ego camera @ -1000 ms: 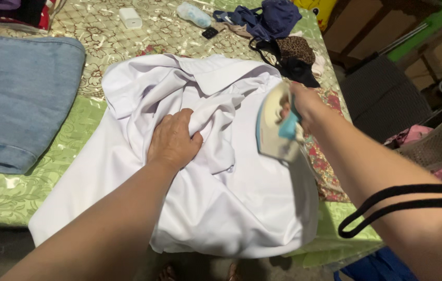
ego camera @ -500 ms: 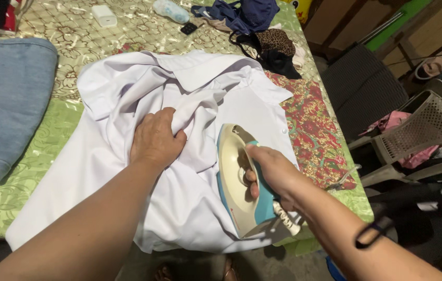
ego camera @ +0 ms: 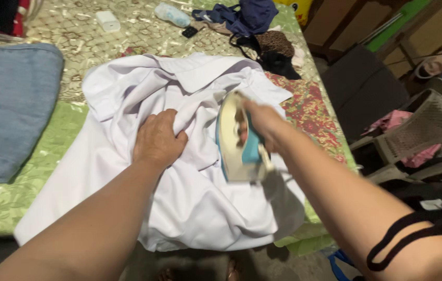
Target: The person irons a white shirt on a table using a handheld electric iron. They repeatedly smooth the fabric with one hand while moving the iron over the surface with the other, focusing on the front and sleeve areas.
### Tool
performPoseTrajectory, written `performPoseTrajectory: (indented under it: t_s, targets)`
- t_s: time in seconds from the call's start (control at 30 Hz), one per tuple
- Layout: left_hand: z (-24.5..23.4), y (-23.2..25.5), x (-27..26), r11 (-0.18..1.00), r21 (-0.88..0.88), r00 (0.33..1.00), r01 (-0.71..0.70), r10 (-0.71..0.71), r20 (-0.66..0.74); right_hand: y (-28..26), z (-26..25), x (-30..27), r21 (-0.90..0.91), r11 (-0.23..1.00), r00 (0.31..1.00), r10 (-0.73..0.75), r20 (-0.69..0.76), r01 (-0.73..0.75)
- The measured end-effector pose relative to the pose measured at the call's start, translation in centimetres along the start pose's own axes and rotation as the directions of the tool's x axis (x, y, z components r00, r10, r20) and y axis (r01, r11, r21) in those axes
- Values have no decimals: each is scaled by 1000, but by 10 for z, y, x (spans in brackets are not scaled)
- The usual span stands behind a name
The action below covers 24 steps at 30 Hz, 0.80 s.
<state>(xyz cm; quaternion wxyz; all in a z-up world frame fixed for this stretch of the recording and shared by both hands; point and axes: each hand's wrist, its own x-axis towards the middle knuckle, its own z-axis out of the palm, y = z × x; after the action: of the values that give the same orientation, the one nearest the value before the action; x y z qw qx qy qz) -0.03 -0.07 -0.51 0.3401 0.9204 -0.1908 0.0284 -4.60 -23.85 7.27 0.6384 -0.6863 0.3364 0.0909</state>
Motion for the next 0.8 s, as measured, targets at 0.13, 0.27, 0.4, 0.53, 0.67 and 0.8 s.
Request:
performPoseTrajectory:
  t_s: [0.13, 0.27, 0.4, 0.53, 0.67, 0.8]
  targets:
    - [2, 0, 0, 1000, -12, 1000, -2, 1, -27, 37, -13, -54, 104, 993, 998, 64, -20, -62]
    - [7, -3, 1, 1000, -18, 999, -11, 10, -33, 40, -21, -57, 112, 993, 993, 40, -113, -27]
    - [11, -8, 8, 992, -112, 998, 56, -59, -22, 21, -34, -4, 97, 995, 977, 18, -212, 2]
    - [10, 4, 20, 958, -285, 979, -43, -16, -202, -9, -54, 64, 102, 992, 965, -40, -259, 68]
    - [6, 51, 21, 994, 79, 950, -78, 98, -296, -33, -66, 120, 91, 988, 968, -98, -230, 122]
    - [21, 97, 23, 947, -3, 909, -320, 306, -283, -55, -69, 151, 70, 989, 961, -112, -254, 134]
